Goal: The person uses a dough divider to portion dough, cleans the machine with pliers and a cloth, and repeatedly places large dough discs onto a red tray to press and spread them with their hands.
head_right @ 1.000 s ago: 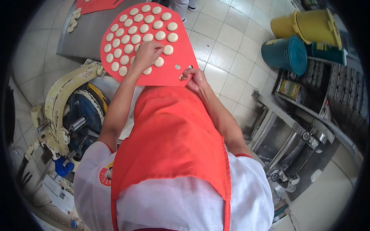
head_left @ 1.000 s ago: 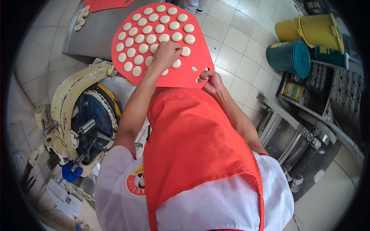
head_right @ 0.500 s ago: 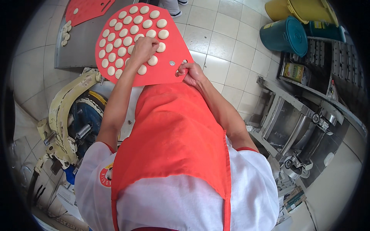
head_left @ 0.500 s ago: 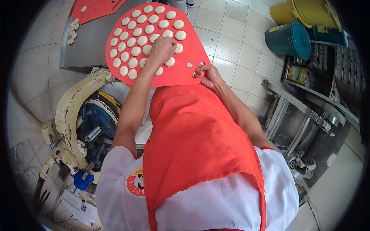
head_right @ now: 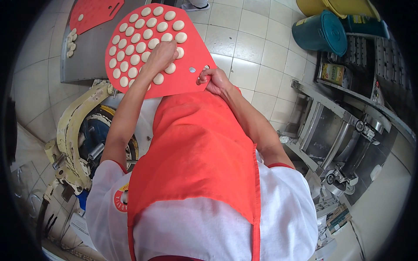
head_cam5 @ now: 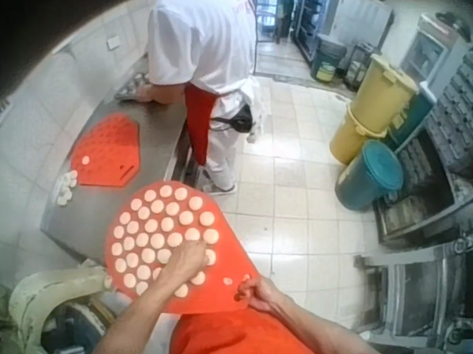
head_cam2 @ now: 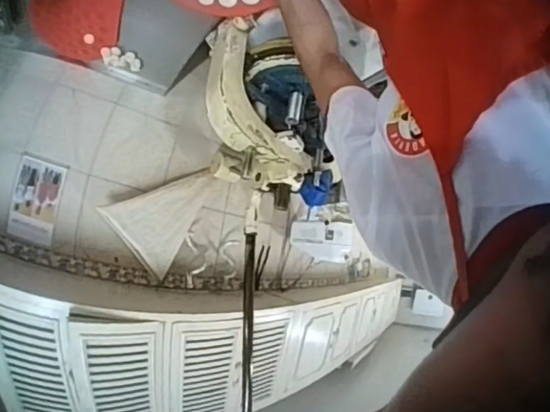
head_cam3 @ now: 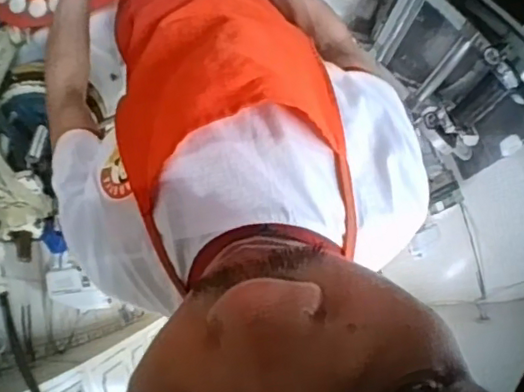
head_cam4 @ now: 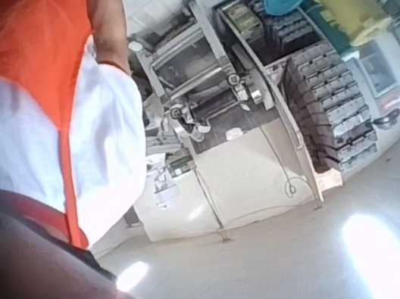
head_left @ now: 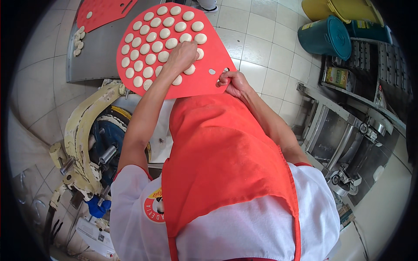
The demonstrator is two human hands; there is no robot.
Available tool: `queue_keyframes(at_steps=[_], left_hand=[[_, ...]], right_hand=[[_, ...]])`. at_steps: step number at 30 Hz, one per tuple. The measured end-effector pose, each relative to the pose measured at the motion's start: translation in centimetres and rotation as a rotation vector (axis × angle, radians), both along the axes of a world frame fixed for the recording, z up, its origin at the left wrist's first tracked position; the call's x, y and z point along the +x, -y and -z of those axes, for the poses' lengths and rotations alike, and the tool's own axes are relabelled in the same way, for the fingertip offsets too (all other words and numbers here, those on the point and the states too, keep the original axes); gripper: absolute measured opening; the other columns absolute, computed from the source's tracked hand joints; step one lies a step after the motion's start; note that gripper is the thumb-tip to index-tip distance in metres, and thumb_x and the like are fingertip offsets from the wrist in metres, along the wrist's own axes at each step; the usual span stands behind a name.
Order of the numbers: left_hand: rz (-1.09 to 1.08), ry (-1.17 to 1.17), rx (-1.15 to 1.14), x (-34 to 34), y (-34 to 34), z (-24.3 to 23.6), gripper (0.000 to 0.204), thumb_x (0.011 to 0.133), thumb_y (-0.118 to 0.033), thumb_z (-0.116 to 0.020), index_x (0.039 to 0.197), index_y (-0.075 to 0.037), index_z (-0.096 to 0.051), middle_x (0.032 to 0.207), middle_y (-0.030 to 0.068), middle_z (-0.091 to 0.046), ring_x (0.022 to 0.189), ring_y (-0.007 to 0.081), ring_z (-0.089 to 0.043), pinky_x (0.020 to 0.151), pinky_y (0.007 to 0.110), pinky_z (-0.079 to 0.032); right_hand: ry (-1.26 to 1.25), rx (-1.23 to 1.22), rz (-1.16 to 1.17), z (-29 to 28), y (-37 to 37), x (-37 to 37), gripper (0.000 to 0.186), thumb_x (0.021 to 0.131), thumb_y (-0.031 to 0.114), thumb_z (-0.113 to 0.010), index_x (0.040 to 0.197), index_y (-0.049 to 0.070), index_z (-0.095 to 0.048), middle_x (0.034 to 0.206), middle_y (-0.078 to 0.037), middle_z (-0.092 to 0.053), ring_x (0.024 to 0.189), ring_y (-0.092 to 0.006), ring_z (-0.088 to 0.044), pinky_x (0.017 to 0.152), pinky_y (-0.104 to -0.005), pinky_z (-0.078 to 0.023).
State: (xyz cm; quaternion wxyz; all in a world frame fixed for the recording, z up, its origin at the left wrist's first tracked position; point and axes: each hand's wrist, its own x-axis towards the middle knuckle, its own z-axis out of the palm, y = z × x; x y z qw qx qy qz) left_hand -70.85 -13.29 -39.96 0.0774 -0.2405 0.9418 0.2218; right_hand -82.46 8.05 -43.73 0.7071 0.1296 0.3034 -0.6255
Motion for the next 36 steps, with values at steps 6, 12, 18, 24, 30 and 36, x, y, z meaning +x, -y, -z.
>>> queue_keyframes(at_steps=[6, 12, 18, 24, 30, 36], left_hand=[[-0.166, -0.074, 0.354, 0.7, 0.4, -1.9, 0.014, 0.09, -0.008, -0.053, 0.089, 0.005, -0.056, 0.079, 0.0228, -0.064, 0.075, 0.0345, -0.065, 0.065, 0.044, -0.049], [-0.129, -0.129, 0.187, 1.0, -0.4, -2.5, 0.017, 0.092, -0.011, -0.055, 0.088, 0.004, -0.062, 0.079, 0.0223, -0.065, 0.075, 0.0356, -0.065, 0.067, 0.045, -0.051], [-0.042, -0.113, -0.009, 0.2, -0.7, -0.3, 0.018, 0.088, -0.01, -0.059, 0.078, 0.004, -0.065, 0.072, 0.0221, -0.065, 0.069, 0.0365, -0.066, 0.061, 0.046, -0.052], [0.01, -0.048, -0.075, -0.5, -1.1, -0.4, 0.018, 0.084, -0.008, -0.059, 0.072, 0.004, -0.062, 0.069, 0.023, -0.062, 0.068, 0.0371, -0.065, 0.06, 0.047, -0.052], [0.058, 0.067, -0.118, -1.9, -0.3, -0.3, 0.015, 0.079, -0.01, -0.061, 0.076, 0.004, -0.065, 0.071, 0.0241, -0.063, 0.073, 0.0367, -0.064, 0.064, 0.047, -0.052], [0.048, 0.062, 0.032, -1.7, -0.2, -1.2, 0.016, 0.076, -0.013, -0.063, 0.074, 0.003, -0.061, 0.07, 0.0209, -0.063, 0.071, 0.0332, -0.063, 0.063, 0.045, -0.05]], right_hand=[[0.048, 0.011, 0.025, 0.9, -0.2, -0.2, 0.014, 0.082, -0.008, -0.048, 0.078, 0.005, -0.045, 0.062, -0.006, -0.045, 0.055, -0.0156, -0.043, 0.061, -0.0298, -0.041], [0.077, -0.003, 0.051, 1.2, -0.2, -0.2, 0.015, 0.083, -0.011, -0.047, 0.083, 0.003, -0.044, 0.068, -0.009, -0.047, 0.057, -0.0169, -0.048, 0.057, -0.0292, -0.041], [0.063, -0.005, 0.028, 1.2, -0.2, -0.2, 0.014, 0.083, -0.01, -0.048, 0.085, 0.003, -0.045, 0.068, -0.01, -0.05, 0.056, -0.0173, -0.049, 0.059, -0.032, -0.042], [0.004, -0.027, 0.005, 1.0, -0.3, -0.2, 0.015, 0.081, -0.011, -0.049, 0.087, 0.003, -0.047, 0.067, -0.008, -0.051, 0.055, -0.017, -0.05, 0.061, -0.035, -0.043], [0.028, -0.019, 0.032, 0.6, 0.0, -0.3, 0.02, 0.078, -0.014, -0.049, 0.087, 0.003, -0.047, 0.07, -0.008, -0.05, 0.055, -0.0168, -0.051, 0.061, -0.0353, -0.043], [0.04, -0.023, 0.051, 0.9, -0.2, -0.2, 0.021, 0.077, -0.016, -0.049, 0.089, 0.002, -0.047, 0.07, -0.008, -0.05, 0.055, -0.017, -0.051, 0.059, -0.0354, -0.043]])
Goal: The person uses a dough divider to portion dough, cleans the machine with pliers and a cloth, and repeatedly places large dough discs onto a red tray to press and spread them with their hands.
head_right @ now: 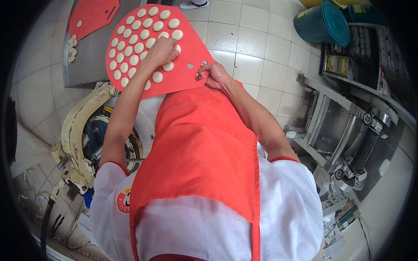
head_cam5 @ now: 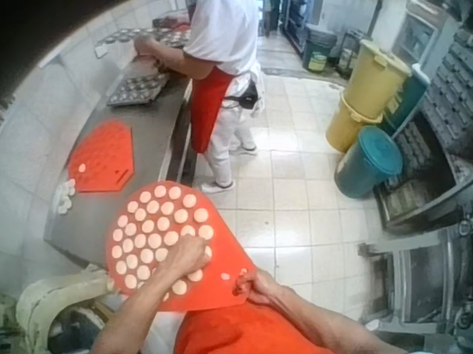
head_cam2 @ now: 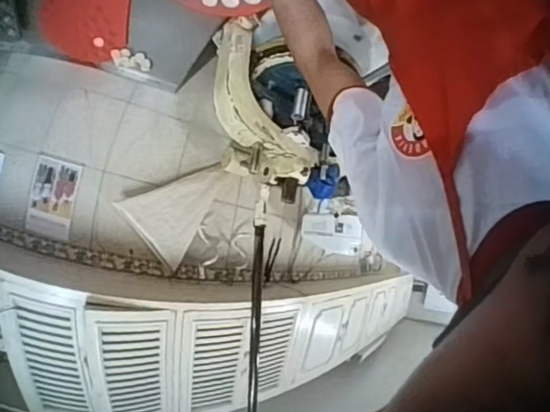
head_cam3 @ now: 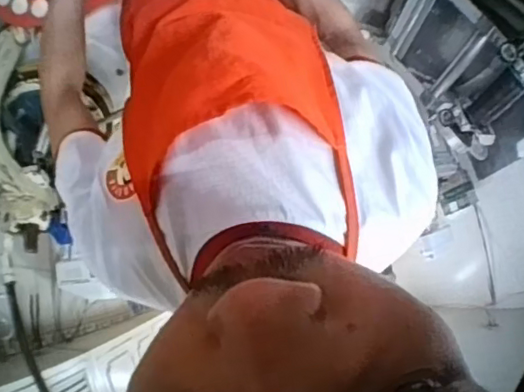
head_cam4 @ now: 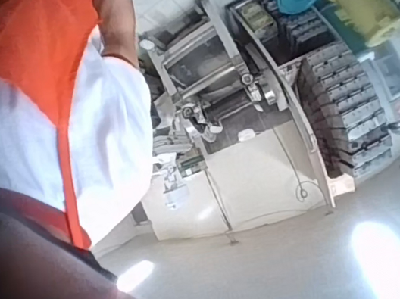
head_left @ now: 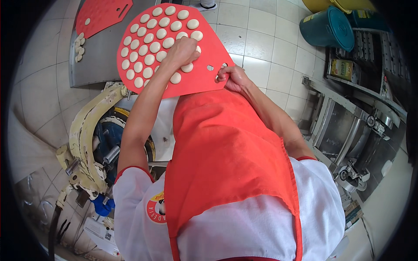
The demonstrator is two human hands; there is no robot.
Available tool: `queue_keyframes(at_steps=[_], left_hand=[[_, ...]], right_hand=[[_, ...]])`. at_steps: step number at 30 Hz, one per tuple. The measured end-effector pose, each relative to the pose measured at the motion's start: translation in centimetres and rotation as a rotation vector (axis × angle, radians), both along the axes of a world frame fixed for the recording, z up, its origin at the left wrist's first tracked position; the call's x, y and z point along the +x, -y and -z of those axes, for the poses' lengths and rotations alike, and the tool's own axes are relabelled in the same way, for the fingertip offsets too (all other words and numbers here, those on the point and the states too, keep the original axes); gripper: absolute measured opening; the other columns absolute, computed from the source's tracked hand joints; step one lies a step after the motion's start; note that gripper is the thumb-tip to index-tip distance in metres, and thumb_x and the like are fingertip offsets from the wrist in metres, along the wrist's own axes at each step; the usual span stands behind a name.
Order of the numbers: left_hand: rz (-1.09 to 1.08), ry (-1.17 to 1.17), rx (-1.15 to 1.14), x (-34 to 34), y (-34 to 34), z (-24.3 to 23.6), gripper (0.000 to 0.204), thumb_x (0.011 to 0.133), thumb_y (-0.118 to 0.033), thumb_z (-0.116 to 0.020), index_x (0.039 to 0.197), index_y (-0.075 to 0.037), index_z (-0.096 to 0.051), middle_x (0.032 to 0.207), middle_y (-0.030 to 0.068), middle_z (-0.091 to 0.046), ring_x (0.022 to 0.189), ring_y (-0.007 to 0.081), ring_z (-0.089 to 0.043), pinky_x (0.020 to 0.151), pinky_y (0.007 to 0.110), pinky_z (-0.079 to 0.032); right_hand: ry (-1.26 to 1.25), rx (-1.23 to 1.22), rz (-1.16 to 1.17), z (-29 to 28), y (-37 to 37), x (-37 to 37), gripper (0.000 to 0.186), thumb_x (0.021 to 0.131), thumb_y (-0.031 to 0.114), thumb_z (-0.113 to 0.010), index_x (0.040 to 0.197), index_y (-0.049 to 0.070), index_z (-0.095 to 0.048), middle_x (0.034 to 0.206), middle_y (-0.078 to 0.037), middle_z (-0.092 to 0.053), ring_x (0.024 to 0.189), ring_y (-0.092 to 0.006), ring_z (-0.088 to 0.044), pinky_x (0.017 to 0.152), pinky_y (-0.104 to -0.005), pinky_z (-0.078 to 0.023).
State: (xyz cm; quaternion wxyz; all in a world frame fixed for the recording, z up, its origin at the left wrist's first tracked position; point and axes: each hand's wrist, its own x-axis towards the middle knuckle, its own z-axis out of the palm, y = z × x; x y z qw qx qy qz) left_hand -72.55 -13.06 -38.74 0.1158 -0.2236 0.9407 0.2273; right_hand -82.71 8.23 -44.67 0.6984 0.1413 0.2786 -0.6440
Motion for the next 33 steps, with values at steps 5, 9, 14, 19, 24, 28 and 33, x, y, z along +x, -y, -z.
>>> queue_keyframes(at_steps=[5, 9, 14, 19, 24, 28, 33], left_hand=[[-0.137, 0.125, 0.355, 0.7, 0.6, -2.8, 0.015, 0.077, -0.01, -0.063, 0.072, 0.002, -0.057, 0.064, 0.0138, -0.06, 0.061, 0.0234, -0.06, 0.058, 0.038, -0.047], [-0.138, 0.016, 0.33, 1.9, 1.0, -2.8, 0.011, 0.078, -0.008, -0.063, 0.074, 0.002, -0.059, 0.063, 0.0103, -0.061, 0.057, 0.0182, -0.059, 0.056, 0.033, -0.047], [-0.3, -0.182, 0.229, 2.8, 1.6, -2.1, 0.01, 0.078, -0.007, -0.067, 0.077, 0.001, -0.062, 0.071, 0.0122, -0.067, 0.062, 0.0232, -0.064, 0.061, 0.036, -0.051], [-0.253, -0.322, 0.185, 2.5, 1.3, -0.2, 0.01, 0.081, -0.008, -0.069, 0.081, 0.0, -0.063, 0.071, 0.0101, -0.067, 0.065, 0.02, -0.066, 0.063, 0.033, -0.052], [-0.22, -0.29, 0.174, 1.8, 0.8, 0.1, 0.011, 0.081, -0.007, -0.07, 0.081, 0.0, -0.062, 0.071, 0.0102, -0.067, 0.067, 0.0197, -0.066, 0.064, 0.032, -0.052], [-0.137, -0.262, 0.08, 1.5, 0.8, 0.5, 0.009, 0.081, -0.006, -0.068, 0.083, 0.0, -0.061, 0.072, 0.0115, -0.067, 0.067, 0.0245, -0.066, 0.063, 0.037, -0.052], [-0.033, -0.199, 0.002, 0.5, 0.9, 1.0, 0.01, 0.079, -0.005, -0.065, 0.086, -0.001, -0.06, 0.073, 0.0135, -0.066, 0.069, 0.0311, -0.064, 0.063, 0.043, -0.05]], right_hand=[[0.003, 0.044, 0.01, 0.2, 0.0, -0.1, 0.021, 0.076, -0.016, -0.049, 0.089, 0.002, -0.047, 0.07, -0.008, -0.051, 0.054, -0.0171, -0.05, 0.058, -0.035, -0.043], [-0.024, 0.024, -0.013, 0.0, 0.2, -0.1, 0.023, 0.076, -0.015, -0.05, 0.089, 0.003, -0.047, 0.07, -0.007, -0.05, 0.055, -0.0161, -0.05, 0.058, -0.0347, -0.042], [-0.024, 0.022, -0.019, -0.5, 0.4, 0.1, 0.021, 0.079, -0.013, -0.05, 0.089, 0.004, -0.046, 0.071, -0.006, -0.049, 0.056, -0.0143, -0.048, 0.059, -0.0336, -0.042], [-0.025, 0.011, -0.037, 0.1, 0.3, 0.1, 0.018, 0.082, -0.01, -0.05, 0.091, 0.005, -0.046, 0.072, -0.006, -0.048, 0.056, -0.0134, -0.047, 0.06, -0.0316, -0.041], [-0.031, 0.024, -0.03, 0.1, 0.3, 0.1, 0.017, 0.083, -0.009, -0.048, 0.094, 0.004, -0.045, 0.073, -0.006, -0.049, 0.057, -0.0138, -0.047, 0.059, -0.0308, -0.041], [-0.044, 0.01, -0.019, 0.1, 0.3, 0.2, 0.018, 0.083, -0.008, -0.047, 0.096, 0.004, -0.045, 0.073, -0.006, -0.049, 0.056, -0.0141, -0.046, 0.059, -0.0306, -0.041], [-0.06, 0.013, -0.03, 0.1, 0.3, 0.2, 0.019, 0.082, -0.009, -0.048, 0.096, 0.004, -0.046, 0.073, -0.006, -0.048, 0.056, -0.014, -0.045, 0.059, -0.0308, -0.04]])
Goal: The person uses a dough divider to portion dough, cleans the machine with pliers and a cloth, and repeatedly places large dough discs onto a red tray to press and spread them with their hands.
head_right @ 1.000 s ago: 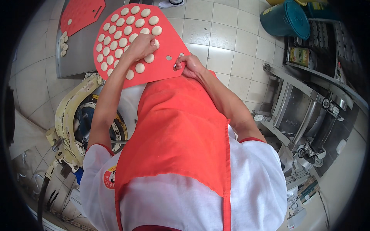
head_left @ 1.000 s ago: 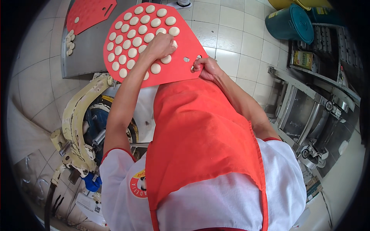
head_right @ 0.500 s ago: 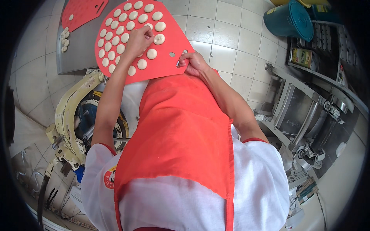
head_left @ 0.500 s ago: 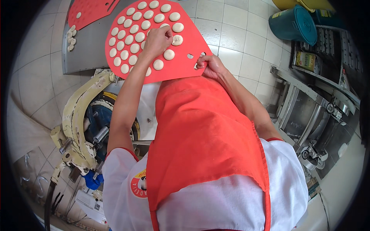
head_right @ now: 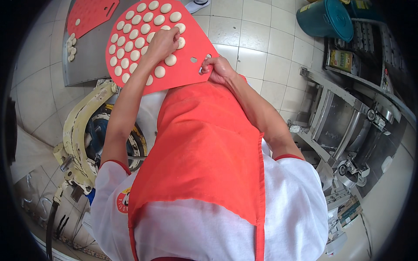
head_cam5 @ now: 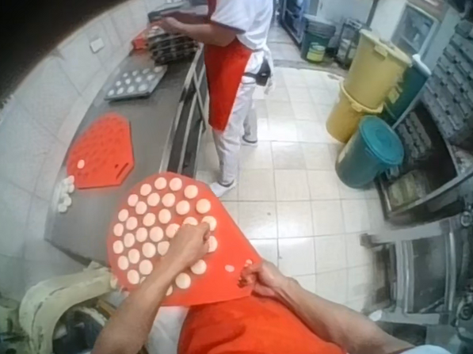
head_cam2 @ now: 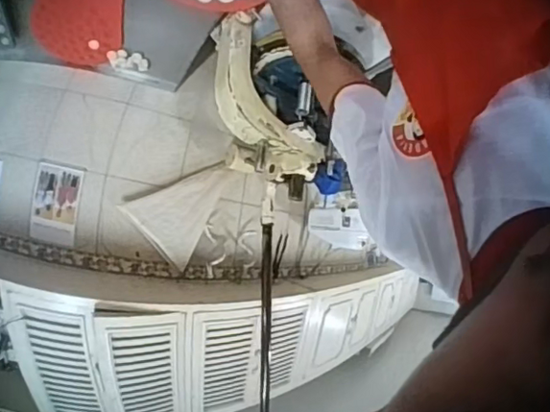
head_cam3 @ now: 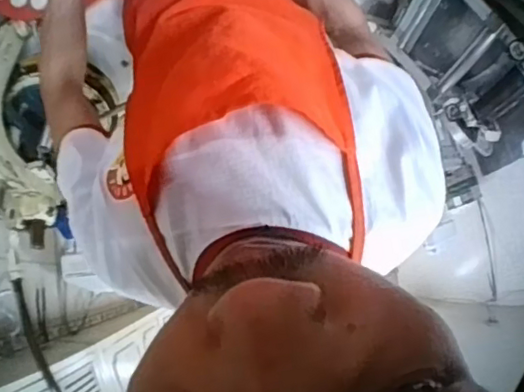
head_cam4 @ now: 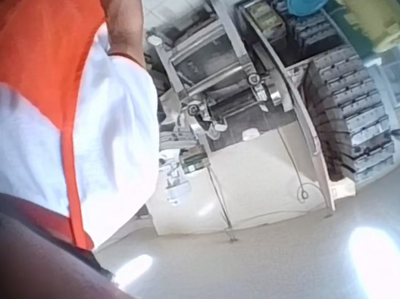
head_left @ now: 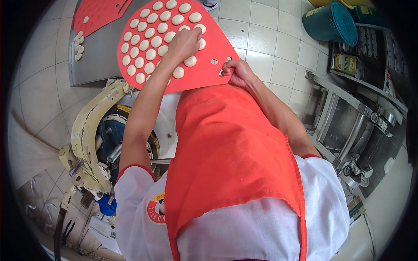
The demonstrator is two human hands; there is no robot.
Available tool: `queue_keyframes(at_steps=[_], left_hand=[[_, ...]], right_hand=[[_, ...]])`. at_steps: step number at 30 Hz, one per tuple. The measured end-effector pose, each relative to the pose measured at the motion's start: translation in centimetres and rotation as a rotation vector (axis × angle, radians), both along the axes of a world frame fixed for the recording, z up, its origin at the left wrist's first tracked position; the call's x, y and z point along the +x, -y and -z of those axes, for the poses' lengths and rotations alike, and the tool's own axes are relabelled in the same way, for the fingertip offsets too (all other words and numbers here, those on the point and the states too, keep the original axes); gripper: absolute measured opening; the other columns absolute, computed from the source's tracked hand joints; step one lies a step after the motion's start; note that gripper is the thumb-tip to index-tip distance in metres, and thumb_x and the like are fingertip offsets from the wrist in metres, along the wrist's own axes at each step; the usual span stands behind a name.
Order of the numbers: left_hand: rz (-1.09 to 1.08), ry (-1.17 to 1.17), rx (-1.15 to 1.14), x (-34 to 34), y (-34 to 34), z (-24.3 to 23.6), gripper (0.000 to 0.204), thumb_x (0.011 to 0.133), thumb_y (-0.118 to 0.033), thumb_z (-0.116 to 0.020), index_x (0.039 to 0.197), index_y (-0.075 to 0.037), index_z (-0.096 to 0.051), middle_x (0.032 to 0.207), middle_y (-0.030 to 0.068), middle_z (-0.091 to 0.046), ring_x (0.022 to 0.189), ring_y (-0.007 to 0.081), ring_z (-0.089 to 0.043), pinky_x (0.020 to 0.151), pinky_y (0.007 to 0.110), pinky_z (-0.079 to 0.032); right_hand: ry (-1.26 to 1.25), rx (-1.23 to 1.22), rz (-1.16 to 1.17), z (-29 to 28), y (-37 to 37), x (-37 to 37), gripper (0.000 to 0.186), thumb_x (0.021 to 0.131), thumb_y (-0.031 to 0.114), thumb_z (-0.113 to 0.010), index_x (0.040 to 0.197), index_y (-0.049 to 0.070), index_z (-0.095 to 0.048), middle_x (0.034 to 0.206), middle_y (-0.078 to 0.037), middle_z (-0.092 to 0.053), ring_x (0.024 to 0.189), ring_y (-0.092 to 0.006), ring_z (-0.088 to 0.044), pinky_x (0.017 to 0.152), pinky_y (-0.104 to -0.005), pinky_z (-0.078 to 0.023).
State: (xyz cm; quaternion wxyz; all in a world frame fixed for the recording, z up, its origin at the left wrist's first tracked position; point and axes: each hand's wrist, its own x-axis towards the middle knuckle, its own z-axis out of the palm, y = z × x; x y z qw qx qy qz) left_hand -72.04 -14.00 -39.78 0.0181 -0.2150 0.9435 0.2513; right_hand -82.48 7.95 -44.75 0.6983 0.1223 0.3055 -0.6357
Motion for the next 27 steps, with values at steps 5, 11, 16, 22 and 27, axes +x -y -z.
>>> queue_keyframes(at_steps=[5, 11, 16, 22, 27], left_hand=[[0.137, -0.042, -0.012, 0.0, 0.3, 0.6, 0.009, 0.079, -0.005, -0.064, 0.086, 0.0, -0.06, 0.074, 0.0152, -0.065, 0.07, 0.034, -0.063, 0.064, 0.044, -0.05], [0.097, 0.157, 0.324, -0.3, 1.8, -0.8, 0.015, 0.081, -0.004, -0.061, 0.092, 0.004, -0.068, 0.076, 0.015, -0.066, 0.074, 0.0255, -0.066, 0.068, 0.038, -0.051], [-0.087, 0.029, 0.387, 1.0, 2.9, -2.7, 0.02, 0.081, -0.005, -0.062, 0.095, 0.004, -0.072, 0.078, 0.0158, -0.07, 0.065, 0.0228, -0.065, 0.062, 0.037, -0.05], [-0.13, 0.011, 0.271, 2.0, 1.9, -3.1, 0.018, 0.084, -0.007, -0.062, 0.096, 0.003, -0.073, 0.083, 0.0178, -0.07, 0.073, 0.0257, -0.067, 0.068, 0.038, -0.052], [-0.072, -0.073, 0.182, 1.6, 0.5, -2.4, 0.018, 0.086, -0.009, -0.062, 0.092, 0.004, -0.073, 0.083, 0.0201, -0.068, 0.075, 0.0317, -0.066, 0.069, 0.042, -0.052]], right_hand=[[-0.006, -0.012, 0.007, -0.5, 0.1, 0.1, 0.022, 0.078, -0.012, -0.048, 0.094, 0.004, -0.047, 0.073, -0.005, -0.048, 0.056, -0.0137, -0.045, 0.059, -0.0317, -0.04], [-0.014, 0.021, 0.029, -1.0, 0.2, 0.1, 0.025, 0.076, -0.014, -0.048, 0.093, 0.004, -0.047, 0.074, -0.005, -0.048, 0.057, -0.014, -0.046, 0.059, -0.0322, -0.041], [-0.002, -0.003, 0.043, -0.2, 0.0, -0.1, 0.026, 0.076, -0.014, -0.048, 0.095, 0.003, -0.046, 0.075, -0.005, -0.049, 0.057, -0.0143, -0.046, 0.058, -0.0324, -0.041], [-0.016, 0.018, 0.028, -0.7, 0.2, 0.1, 0.027, 0.076, -0.014, -0.048, 0.096, 0.003, -0.046, 0.075, -0.005, -0.049, 0.056, -0.014, -0.047, 0.058, -0.0323, -0.04], [-0.006, 0.017, 0.035, -0.4, 0.3, 0.0, 0.027, 0.076, -0.015, -0.049, 0.096, 0.004, -0.047, 0.075, -0.004, -0.048, 0.056, -0.0142, -0.048, 0.058, -0.0327, -0.041]])
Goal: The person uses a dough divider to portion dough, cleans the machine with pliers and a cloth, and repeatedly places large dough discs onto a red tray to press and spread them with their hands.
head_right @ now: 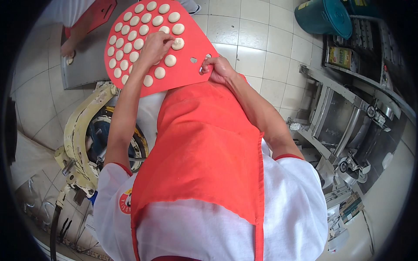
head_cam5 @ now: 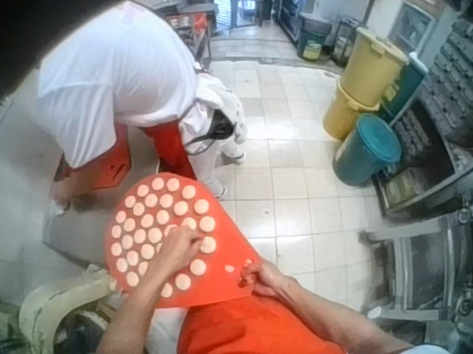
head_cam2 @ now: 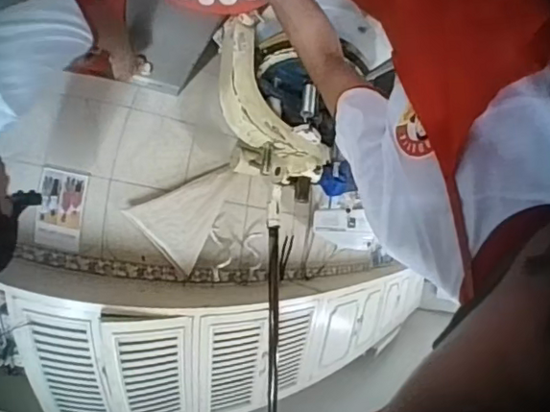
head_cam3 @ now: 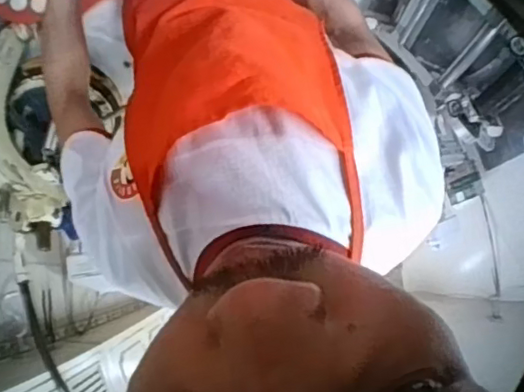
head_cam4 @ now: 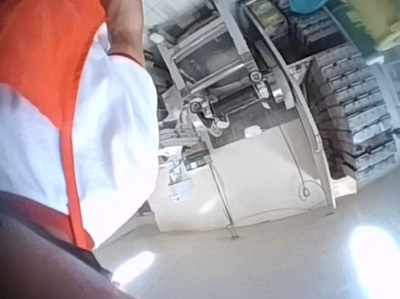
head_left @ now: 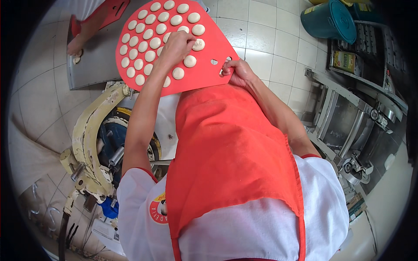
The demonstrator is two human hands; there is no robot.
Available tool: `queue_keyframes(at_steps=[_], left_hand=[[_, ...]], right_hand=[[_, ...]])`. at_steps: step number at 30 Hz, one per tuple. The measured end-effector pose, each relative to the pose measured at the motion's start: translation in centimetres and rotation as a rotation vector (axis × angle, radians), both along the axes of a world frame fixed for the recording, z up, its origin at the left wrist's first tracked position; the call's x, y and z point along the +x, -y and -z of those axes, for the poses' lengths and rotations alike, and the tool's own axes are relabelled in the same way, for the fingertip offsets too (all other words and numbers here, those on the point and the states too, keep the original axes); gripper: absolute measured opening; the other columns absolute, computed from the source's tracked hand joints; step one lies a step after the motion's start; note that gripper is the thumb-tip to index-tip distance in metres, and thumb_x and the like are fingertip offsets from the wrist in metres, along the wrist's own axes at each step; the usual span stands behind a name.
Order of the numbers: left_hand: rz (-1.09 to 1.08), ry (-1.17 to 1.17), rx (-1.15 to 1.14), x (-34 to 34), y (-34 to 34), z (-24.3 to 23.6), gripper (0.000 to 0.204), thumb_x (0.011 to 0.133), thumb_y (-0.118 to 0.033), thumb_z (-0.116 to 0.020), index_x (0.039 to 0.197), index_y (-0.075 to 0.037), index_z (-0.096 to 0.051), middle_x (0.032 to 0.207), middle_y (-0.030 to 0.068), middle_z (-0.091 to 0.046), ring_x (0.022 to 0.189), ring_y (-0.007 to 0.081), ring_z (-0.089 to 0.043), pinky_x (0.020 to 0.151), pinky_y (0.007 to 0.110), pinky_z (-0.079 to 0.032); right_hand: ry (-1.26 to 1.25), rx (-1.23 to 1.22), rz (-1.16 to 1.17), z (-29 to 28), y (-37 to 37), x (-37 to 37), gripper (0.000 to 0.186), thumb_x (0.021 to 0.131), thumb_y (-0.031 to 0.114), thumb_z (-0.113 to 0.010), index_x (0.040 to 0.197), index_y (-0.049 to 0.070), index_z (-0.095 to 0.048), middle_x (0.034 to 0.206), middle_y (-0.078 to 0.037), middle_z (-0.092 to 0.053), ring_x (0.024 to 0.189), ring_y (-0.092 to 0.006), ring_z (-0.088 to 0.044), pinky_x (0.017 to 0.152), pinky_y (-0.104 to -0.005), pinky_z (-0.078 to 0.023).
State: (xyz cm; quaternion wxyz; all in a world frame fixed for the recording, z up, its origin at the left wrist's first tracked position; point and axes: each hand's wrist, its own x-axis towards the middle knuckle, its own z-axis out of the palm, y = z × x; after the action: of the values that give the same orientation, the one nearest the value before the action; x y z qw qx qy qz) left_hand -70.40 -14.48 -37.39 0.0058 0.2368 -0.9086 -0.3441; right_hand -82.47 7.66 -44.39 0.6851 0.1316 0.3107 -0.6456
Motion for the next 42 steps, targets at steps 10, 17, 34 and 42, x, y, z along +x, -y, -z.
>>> queue_keyframes(at_steps=[10, 17, 34, 42], left_hand=[[0.144, 0.066, -0.181, -1.2, -0.9, 2.4, 0.015, 0.083, -0.007, -0.061, 0.082, 0.006, -0.068, 0.078, 0.0222, -0.066, 0.073, 0.0362, -0.065, 0.069, 0.045, -0.052], [0.227, 0.155, -0.269, -2.3, -1.1, 1.8, 0.015, 0.078, -0.007, -0.061, 0.071, 0.006, -0.061, 0.068, 0.0251, -0.062, 0.069, 0.0405, -0.065, 0.064, 0.05, -0.053], [-0.315, 0.035, 0.672, 10.9, -10.5, -6.7, 0.024, 0.098, -0.013, -0.046, 0.081, 0.0, -0.056, 0.069, 0.0084, -0.062, 0.067, 0.016, -0.059, 0.062, 0.034, -0.044], [-0.719, 0.692, 0.252, 29.3, -23.7, 6.6, 0.044, 0.086, -0.023, -0.069, 0.125, -0.003, -0.062, 0.137, 0.0231, -0.055, 0.124, 0.0326, -0.056, 0.1, 0.043, -0.045]], right_hand=[[-0.006, -0.004, 0.007, 0.0, -0.2, 0.0, 0.022, 0.078, -0.013, -0.05, 0.091, 0.003, -0.046, 0.074, -0.005, -0.048, 0.056, -0.0148, -0.05, 0.06, -0.0335, -0.043], [-0.016, -0.003, -0.018, 0.7, -0.3, 0.4, 0.012, 0.084, -0.007, -0.048, 0.09, 0.003, -0.047, 0.067, -0.008, -0.049, 0.056, -0.0162, -0.049, 0.061, -0.0329, -0.043], [0.007, 0.02, -0.04, 0.4, -1.2, 0.2, 0.026, 0.079, -0.012, -0.046, 0.103, -0.003, -0.051, 0.071, -0.011, -0.057, 0.059, -0.0179, -0.054, 0.066, -0.0343, -0.044], [0.023, -0.121, -0.168, -1.8, -0.1, -1.9, 0.039, 0.084, -0.01, -0.045, 0.122, -0.005, -0.045, 0.092, -0.015, -0.06, 0.075, -0.0204, -0.059, 0.068, -0.0319, -0.05]])
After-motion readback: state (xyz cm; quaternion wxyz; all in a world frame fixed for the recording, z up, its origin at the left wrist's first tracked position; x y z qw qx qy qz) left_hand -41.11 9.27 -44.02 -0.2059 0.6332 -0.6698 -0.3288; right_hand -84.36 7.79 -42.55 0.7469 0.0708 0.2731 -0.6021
